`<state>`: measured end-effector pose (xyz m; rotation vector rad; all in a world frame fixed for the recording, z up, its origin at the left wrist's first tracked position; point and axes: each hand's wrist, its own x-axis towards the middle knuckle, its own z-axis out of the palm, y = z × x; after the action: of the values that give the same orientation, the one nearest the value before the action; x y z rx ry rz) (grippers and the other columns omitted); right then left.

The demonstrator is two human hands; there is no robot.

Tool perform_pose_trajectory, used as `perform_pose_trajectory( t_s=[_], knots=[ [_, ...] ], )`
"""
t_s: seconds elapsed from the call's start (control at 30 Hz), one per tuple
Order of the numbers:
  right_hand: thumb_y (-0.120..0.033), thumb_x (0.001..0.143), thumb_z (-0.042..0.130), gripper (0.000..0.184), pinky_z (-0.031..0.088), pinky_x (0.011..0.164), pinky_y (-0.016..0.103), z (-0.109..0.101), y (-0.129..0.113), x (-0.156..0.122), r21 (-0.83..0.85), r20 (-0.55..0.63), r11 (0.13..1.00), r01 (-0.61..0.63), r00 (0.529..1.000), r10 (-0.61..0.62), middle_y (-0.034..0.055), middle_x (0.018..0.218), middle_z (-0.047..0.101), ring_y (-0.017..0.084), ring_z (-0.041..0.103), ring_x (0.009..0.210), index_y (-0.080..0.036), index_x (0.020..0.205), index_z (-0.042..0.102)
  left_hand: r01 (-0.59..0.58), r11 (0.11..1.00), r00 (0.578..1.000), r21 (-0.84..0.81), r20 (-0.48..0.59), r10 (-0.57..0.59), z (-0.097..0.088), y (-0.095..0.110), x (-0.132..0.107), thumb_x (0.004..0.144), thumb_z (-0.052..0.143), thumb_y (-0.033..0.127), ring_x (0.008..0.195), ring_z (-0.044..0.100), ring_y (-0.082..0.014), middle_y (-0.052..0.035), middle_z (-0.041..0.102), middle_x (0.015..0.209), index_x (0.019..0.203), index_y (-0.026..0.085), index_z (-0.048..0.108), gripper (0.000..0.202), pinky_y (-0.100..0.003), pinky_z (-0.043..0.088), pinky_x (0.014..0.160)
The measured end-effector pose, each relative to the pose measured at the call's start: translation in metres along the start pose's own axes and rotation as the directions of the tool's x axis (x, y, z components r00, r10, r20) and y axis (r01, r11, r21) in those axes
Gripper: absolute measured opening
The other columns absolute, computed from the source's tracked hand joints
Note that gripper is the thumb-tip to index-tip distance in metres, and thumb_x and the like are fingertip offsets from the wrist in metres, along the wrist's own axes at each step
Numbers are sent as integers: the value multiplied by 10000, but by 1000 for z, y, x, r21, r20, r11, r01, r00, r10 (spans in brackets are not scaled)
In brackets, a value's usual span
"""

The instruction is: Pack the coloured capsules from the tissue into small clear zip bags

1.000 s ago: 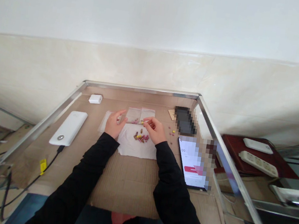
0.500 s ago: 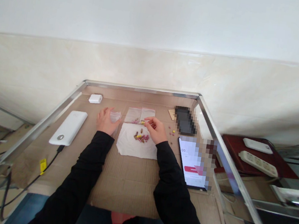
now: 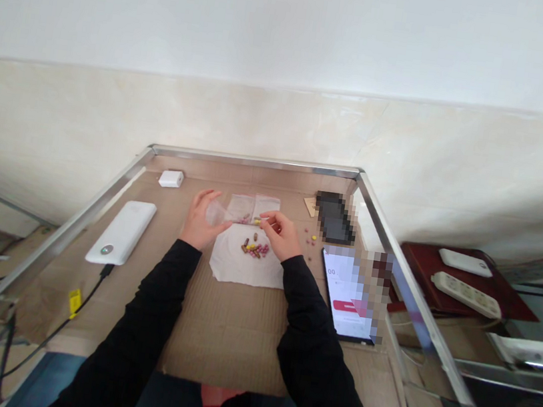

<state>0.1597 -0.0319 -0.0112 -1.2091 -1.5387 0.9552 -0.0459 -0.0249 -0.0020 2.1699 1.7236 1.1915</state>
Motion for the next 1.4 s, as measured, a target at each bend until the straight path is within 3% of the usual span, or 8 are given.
perform_pose_trajectory(
  t_s=[0.17,0.5,0.67,0.9,1.23,1.4],
  knots=[
    [-378,741,521,256,331,451,210,3,-6,-2,-77,114,997,24,993,-15,-2,626,544,70,415,468,-153,844,587,-204,964,961,-174,155,231,3,14,-3,557,676,264,1169,352,-244,-104,350,1250,1151,192,437,644,-401,302,974],
    [-389,705,556,239,311,420,201,13,-4,-7,-208,216,977,51,976,-5,-12,543,522,66,406,423,-152,714,587,-272,922,918,-274,212,334,14,26,-10,580,664,255,1167,356,-246,-115,367,1242,1154,187,451,616,-392,318,961],
    [-385,720,536,244,334,424,198,13,-1,-6,-149,225,989,-5,974,39,-26,482,490,76,441,417,-146,675,557,-270,936,919,-226,230,321,16,25,-11,576,674,366,1127,397,-254,-105,398,1223,1164,211,435,653,-406,337,933],
    [-378,694,572,254,351,454,212,12,-5,-3,-38,144,998,-48,988,53,2,542,519,81,448,465,-131,635,566,-194,981,953,-12,234,191,15,25,-13,578,603,577,1022,460,-249,-81,490,1141,1214,222,388,760,-401,352,865],
    [-398,697,573,274,343,469,218,15,-12,-4,36,108,999,-31,994,27,0,548,519,80,434,476,-135,622,561,-183,981,962,70,219,164,13,28,-13,587,598,569,954,487,-230,-64,548,1034,1141,207,468,674,-367,343,835],
    [-411,757,494,290,324,473,216,7,-7,-3,-96,113,995,30,993,-19,-3,563,530,81,422,477,-141,736,599,-154,986,970,61,201,139,10,25,-11,616,588,539,941,496,-217,-46,563,987,1093,214,492,586,-357,348,825]
  ],
)
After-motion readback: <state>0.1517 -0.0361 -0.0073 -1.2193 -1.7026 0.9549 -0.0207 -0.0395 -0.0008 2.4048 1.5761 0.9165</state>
